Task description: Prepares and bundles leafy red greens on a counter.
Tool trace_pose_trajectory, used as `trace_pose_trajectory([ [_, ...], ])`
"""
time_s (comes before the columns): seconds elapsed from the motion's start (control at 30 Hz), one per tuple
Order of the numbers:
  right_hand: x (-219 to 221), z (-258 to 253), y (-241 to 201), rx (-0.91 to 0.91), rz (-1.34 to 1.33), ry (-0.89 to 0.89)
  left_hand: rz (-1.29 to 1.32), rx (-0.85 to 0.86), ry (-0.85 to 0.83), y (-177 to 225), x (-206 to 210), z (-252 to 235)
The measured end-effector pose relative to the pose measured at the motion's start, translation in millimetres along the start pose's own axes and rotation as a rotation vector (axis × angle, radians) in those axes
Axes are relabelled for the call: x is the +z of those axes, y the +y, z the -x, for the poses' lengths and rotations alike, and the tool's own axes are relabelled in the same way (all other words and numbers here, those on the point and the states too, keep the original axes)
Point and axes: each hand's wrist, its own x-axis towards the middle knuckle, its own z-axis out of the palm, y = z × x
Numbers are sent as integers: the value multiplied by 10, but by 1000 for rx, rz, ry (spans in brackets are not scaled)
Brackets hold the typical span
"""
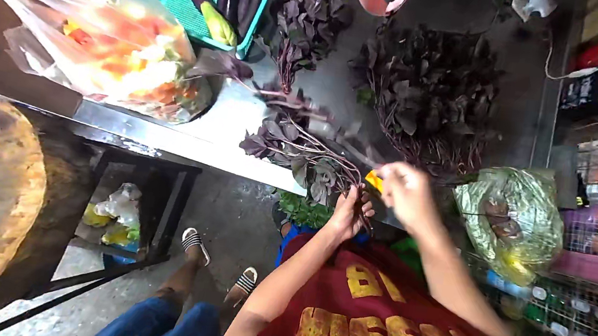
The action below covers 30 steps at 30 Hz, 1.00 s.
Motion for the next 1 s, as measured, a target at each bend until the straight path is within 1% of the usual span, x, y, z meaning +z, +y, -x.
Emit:
trace_pose_trajectory([
  [0.03, 171, -6, 246, 84, -13, -49, -35, -8, 14, 16, 28, -3],
  [0.07, 298, 8, 465, 124, 4, -73, -85, -10, 21, 24, 43, -8],
  [0.13, 391, 63, 698, 119, 88, -100, -159, -6, 63, 33, 83, -26],
  [0.2, 376, 114, 741, 55, 201, -88, -207, -8, 109, 50, 146, -24],
  [0.3, 400, 163, 787, -112, 371, -9, -291, -6, 169, 69, 247, -5],
  [0.37, 443, 196, 836, -224, 424, 52, -373, 8, 220, 111, 326, 26],
  [0.4, 441, 206, 851, -251, 416, 63, -414, 16, 246, 132, 343, 38],
  [0.5, 252, 188, 830, -200, 292, 97, -514, -17, 285, 173, 295, 51],
  [0.57, 28, 85, 782, -123, 278, 133, -535, -70, 288, 181, 153, 78],
  [0.6, -91, 9, 734, -77, 293, 124, -542, -96, 290, 171, 28, 120],
  [0.67, -268, -255, 650, -18, 356, 115, -600, -122, 323, 164, -259, 227],
  [0.77, -372, -750, 701, -5, 618, 147, -645, -149, 383, 179, -525, 400],
  [0.83, -427, -961, 709, 52, 749, 131, -630, -124, 400, 206, -565, 444],
  [0.9, -511, -1060, 633, 71, 781, 79, -643, -87, 416, 269, -507, 427],
  [0.97, -567, -1018, 473, 14, 708, 37, -624, -54, 409, 339, -407, 420],
  [1.0, -590, -961, 388, -63, 640, 43, -580, -38, 385, 366, -340, 413],
])
